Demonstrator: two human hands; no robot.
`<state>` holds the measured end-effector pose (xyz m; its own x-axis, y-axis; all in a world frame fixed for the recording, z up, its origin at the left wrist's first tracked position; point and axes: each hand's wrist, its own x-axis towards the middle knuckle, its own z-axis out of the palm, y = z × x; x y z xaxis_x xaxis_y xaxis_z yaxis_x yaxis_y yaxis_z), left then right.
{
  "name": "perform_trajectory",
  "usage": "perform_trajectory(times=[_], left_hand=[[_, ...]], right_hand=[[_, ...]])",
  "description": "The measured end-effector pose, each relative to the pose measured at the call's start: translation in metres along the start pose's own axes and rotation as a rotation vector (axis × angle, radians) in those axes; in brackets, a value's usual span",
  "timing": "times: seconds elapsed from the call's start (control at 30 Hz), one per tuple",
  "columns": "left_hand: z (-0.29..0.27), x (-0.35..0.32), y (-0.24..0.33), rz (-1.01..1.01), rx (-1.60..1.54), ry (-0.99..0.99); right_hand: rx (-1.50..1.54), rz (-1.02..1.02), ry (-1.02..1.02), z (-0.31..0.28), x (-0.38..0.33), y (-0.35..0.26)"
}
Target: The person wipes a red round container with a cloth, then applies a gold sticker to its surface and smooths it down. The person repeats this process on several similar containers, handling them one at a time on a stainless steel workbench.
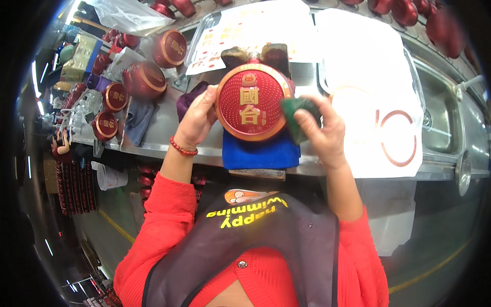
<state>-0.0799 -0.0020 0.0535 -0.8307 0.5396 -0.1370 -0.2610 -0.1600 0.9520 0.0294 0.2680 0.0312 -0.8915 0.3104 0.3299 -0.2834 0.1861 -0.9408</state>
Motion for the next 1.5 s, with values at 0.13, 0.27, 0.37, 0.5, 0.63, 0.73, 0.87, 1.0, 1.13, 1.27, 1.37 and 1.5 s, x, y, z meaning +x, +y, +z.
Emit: perform_trajectory(times=[0.13,0.27,0.37,0.5,0.63,0.73,0.87,1.0,1.13,1.27,1.37,1.5], left_hand=[[0.009,0.032,0.021,-0.094,-0.054,-0.057],[0.015,0.036,0.038,-0.107,0.144,-0.162],[0.018,0.015,0.053,-0.004,0.566,-0.169],[0.030,-0.018,0.054,0.184,0.867,-0.044],[0.021,-0.058,0.037,0.161,0.366,0.190],[-0.025,-0.104,0.033,0.299,-0.070,0.321],[-0.139,-0.165,0.056,0.518,0.273,0.752],[-0.272,-0.203,0.084,0.484,1.217,1.423],[-0.369,-0.205,0.077,0.365,1.248,1.578],[-0.420,-0.195,0.062,0.375,1.222,1.583],[-0.439,-0.197,0.062,0.439,1.283,1.486],[-0.448,-0.208,0.071,0.507,1.322,1.282]], right_hand=[[0.035,-0.005,0.144,-0.007,0.027,0.004],[0.163,0.048,0.076,-0.020,0.005,0.009],[0.233,0.143,0.128,-0.030,-0.015,0.014],[0.312,0.112,0.129,-0.045,-0.021,0.022],[0.229,0.114,0.171,-0.064,-0.017,0.021],[0.098,0.085,0.254,-0.079,-0.015,0.014],[0.105,0.119,0.313,-0.086,-0.008,0.006],[0.105,0.144,0.324,-0.073,0.004,0.001],[0.067,0.146,0.259,-0.054,0.023,-0.008],[0.037,0.055,0.216,-0.040,0.054,-0.021],[-0.137,0.031,0.156,-0.033,0.090,-0.031],[-0.156,-0.133,-0.178,-0.024,0.170,-0.028]])
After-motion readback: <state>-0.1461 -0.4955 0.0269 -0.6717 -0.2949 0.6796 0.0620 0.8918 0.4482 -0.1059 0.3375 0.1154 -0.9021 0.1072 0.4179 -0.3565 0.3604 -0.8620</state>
